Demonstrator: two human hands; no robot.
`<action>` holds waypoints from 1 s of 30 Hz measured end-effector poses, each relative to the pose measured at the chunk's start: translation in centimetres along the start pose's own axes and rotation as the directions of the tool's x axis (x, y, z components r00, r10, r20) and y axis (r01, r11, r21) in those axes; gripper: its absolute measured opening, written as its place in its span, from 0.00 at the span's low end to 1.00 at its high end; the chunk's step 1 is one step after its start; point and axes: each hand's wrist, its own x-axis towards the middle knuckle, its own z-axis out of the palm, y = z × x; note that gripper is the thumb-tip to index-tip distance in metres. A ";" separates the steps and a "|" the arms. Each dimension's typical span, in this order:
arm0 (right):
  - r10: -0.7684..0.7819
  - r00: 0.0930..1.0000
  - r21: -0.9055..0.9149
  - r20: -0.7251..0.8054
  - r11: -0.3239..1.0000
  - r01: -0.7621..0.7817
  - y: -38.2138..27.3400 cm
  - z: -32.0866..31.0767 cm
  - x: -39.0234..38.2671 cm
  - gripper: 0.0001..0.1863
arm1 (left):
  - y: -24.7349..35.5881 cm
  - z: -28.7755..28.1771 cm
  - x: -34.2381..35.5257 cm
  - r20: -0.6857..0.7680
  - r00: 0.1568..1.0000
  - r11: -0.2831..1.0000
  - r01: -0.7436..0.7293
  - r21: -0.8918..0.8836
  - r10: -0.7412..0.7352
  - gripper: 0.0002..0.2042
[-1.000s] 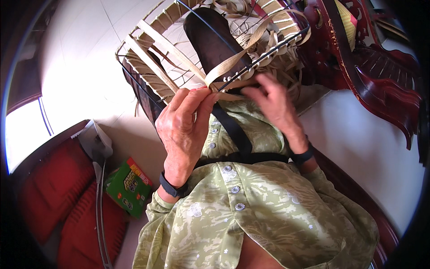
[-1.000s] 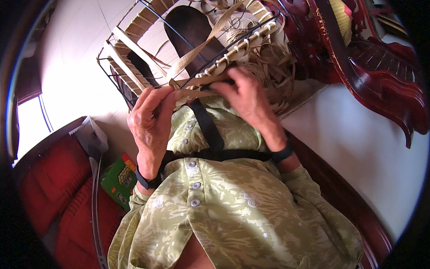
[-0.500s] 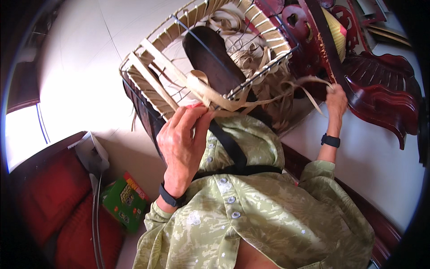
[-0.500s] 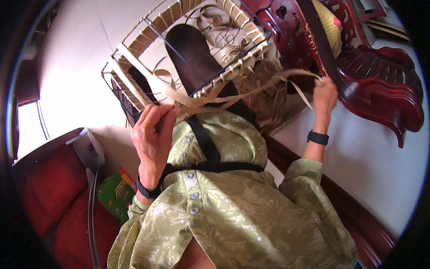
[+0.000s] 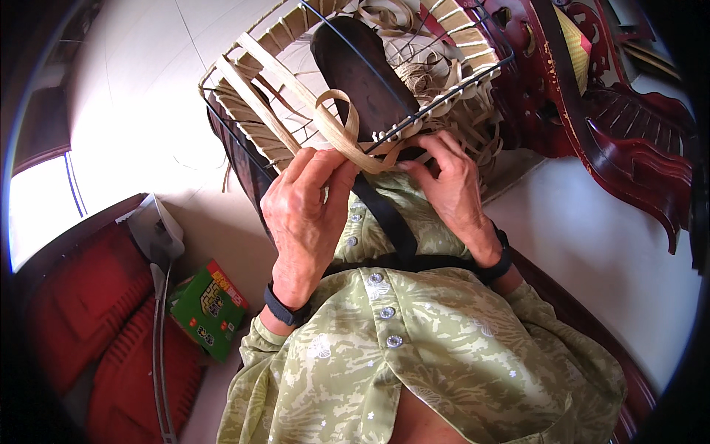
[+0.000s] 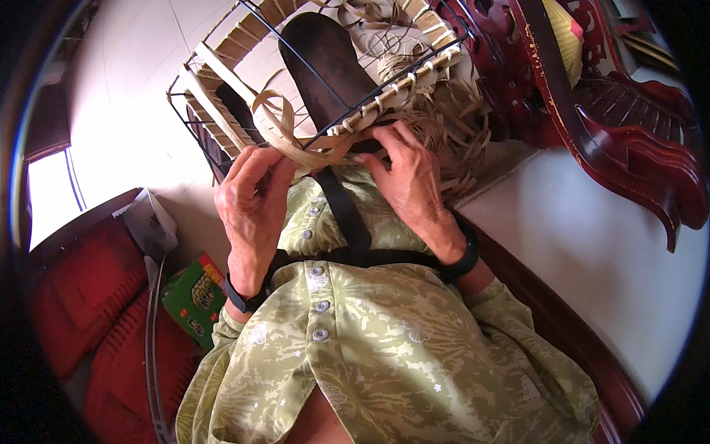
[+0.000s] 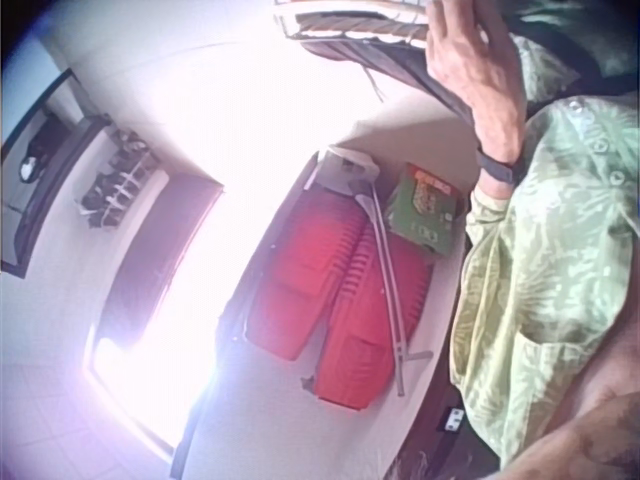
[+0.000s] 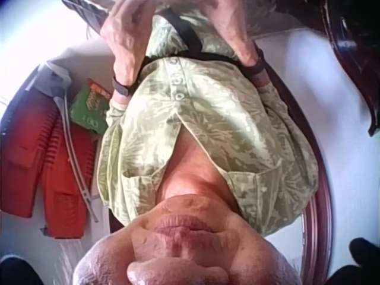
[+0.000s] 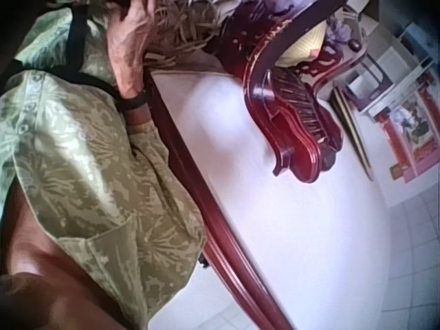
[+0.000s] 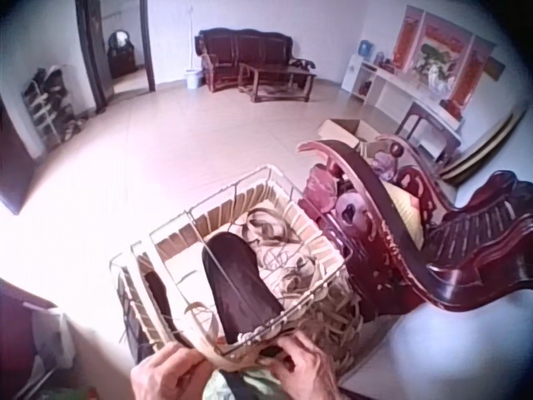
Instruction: The person weaves thin strips of material around a structured frame by hand, lacing strips through pre-cut slots and around the frame's edges to build the basket wall.
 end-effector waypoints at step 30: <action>-0.143 0.973 0.352 -0.182 0.914 0.200 -5.0 -4.8 4.9 0.07 | -0.1 -0.1 0.0 -0.001 1.000 0.999 -0.010 -0.036 0.010 0.05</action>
